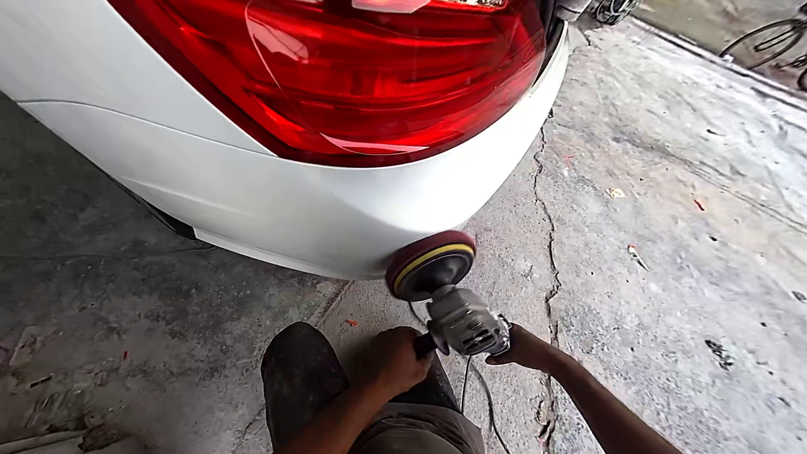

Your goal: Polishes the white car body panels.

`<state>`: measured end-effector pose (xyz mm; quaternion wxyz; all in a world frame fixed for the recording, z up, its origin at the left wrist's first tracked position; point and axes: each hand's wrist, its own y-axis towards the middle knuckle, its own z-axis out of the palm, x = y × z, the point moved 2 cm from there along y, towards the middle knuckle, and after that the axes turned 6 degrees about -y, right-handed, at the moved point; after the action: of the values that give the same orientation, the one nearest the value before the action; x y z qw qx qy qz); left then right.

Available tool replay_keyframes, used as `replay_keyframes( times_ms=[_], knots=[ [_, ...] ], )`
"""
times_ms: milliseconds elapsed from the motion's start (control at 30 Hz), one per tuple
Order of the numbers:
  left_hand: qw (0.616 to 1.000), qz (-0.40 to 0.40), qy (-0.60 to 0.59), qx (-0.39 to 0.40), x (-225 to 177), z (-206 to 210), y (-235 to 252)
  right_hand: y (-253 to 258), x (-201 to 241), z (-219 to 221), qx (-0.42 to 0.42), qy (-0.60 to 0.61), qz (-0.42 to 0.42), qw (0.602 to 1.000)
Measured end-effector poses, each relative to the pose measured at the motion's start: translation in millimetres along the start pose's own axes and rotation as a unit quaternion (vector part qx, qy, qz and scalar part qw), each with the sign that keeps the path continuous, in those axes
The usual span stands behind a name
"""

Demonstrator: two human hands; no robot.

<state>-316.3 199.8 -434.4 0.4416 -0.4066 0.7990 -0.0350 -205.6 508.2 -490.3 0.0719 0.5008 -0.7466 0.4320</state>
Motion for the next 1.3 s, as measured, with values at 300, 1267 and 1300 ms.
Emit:
replay_keyframes(
  times_ms=[300,1267,1300],
  knots=[
    [0.95,0.014,-0.092,-0.297,103.8,19.2,-39.0,29.5,65.2,49.0,-0.199,-0.159,-0.169,0.952],
    [0.912,-0.108,-0.325,-0.228,168.0,5.3,-16.7,-20.9,183.2,44.0,-0.196,-0.391,-0.137,0.889],
    [0.913,-0.115,-0.333,-0.205,169.1,10.3,-15.6,-23.9,184.7,43.2,-0.174,-0.399,-0.107,0.894]
  ],
)
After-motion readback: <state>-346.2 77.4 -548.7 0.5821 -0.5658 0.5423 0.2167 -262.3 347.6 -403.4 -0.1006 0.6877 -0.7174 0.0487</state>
